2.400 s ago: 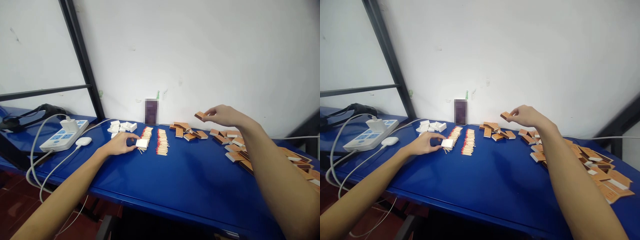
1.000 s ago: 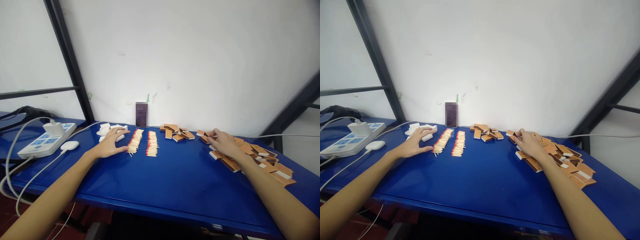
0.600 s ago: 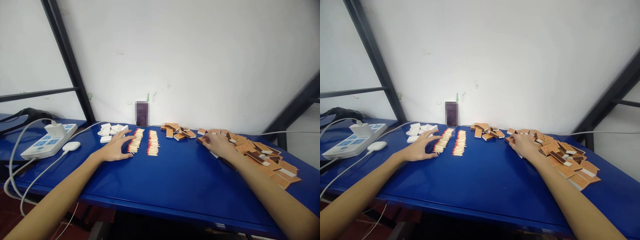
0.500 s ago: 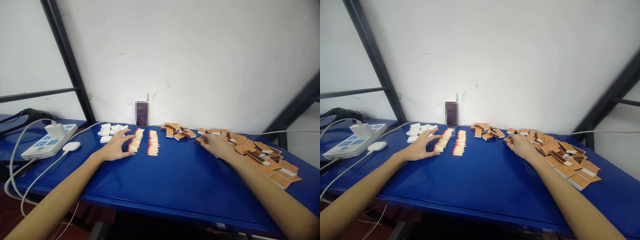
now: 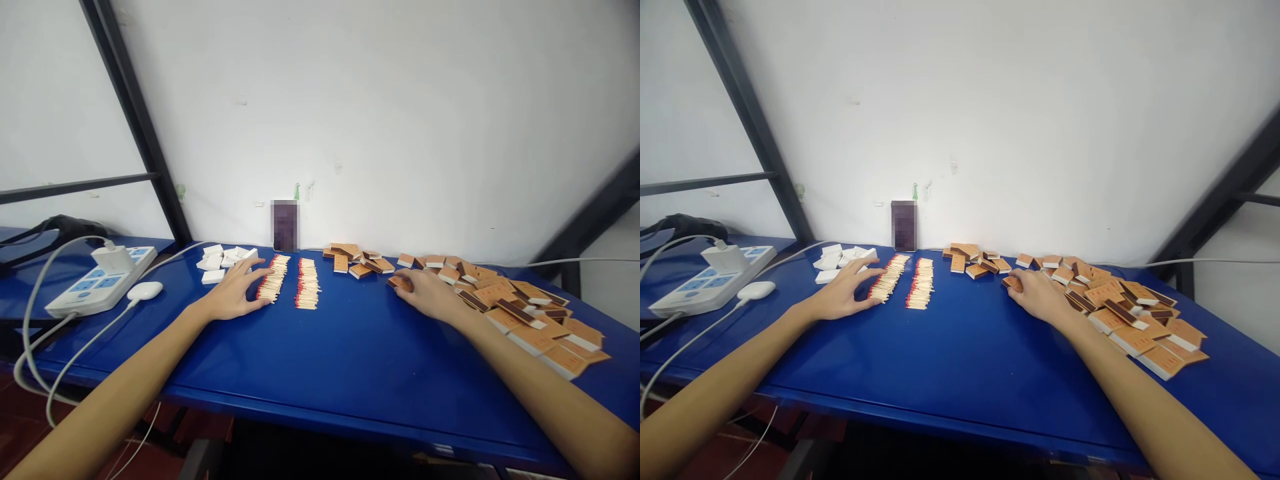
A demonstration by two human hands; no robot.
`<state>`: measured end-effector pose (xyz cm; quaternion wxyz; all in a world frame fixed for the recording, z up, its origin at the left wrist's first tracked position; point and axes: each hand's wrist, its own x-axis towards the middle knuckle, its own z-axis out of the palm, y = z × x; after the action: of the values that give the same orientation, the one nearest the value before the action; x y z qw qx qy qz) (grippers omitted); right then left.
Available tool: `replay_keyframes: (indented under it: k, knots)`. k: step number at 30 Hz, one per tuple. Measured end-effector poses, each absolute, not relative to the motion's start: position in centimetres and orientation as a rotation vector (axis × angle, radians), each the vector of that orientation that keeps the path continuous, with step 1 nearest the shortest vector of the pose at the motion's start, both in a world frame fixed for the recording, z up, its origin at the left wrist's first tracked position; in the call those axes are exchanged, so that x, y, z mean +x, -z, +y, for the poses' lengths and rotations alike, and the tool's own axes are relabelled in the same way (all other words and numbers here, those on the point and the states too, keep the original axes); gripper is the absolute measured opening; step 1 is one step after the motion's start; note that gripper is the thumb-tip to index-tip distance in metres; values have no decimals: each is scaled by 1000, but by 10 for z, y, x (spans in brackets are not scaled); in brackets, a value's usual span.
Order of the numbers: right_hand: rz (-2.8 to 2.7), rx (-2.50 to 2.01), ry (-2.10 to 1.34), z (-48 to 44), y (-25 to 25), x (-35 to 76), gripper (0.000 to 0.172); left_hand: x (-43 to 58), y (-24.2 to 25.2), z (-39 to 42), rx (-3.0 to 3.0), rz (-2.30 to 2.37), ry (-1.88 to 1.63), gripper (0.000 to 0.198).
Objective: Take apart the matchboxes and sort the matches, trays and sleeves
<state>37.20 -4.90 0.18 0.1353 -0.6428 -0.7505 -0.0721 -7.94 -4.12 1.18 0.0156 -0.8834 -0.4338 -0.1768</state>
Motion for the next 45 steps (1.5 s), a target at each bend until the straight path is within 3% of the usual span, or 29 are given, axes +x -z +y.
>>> replay_keyframes:
  k: [5, 10, 13, 26, 34, 41, 45]
  knots:
    - [-2112, -1693, 185, -60, -6, 348, 38, -79, -14, -43, -2762, -1326, 561, 63]
    - [-2138, -1432, -346, -86, -14, 307, 40, -73, -19, -50, -2757, -1268, 613, 56]
    - [-2190, -1344, -500, -99, -17, 290, 38, -70, -21, -54, -2803, -1247, 579, 63]
    - [-2001, -1210, -444, -92, 3, 286, 47, -77, -16, -47, -2752, -1179, 567, 57]
    - [-1913, -1133, -677, -89, 8, 282, 37, -58, -22, -59, -2763, -967, 802, 41]
    - [-1902, -991, -587, -94, 8, 254, 36, -15, -34, -71, -2837, -700, 916, 35]
    - [-1782, -893, -642, -95, 3, 230, 39, 14, -43, -70, -2859, -809, 957, 33]
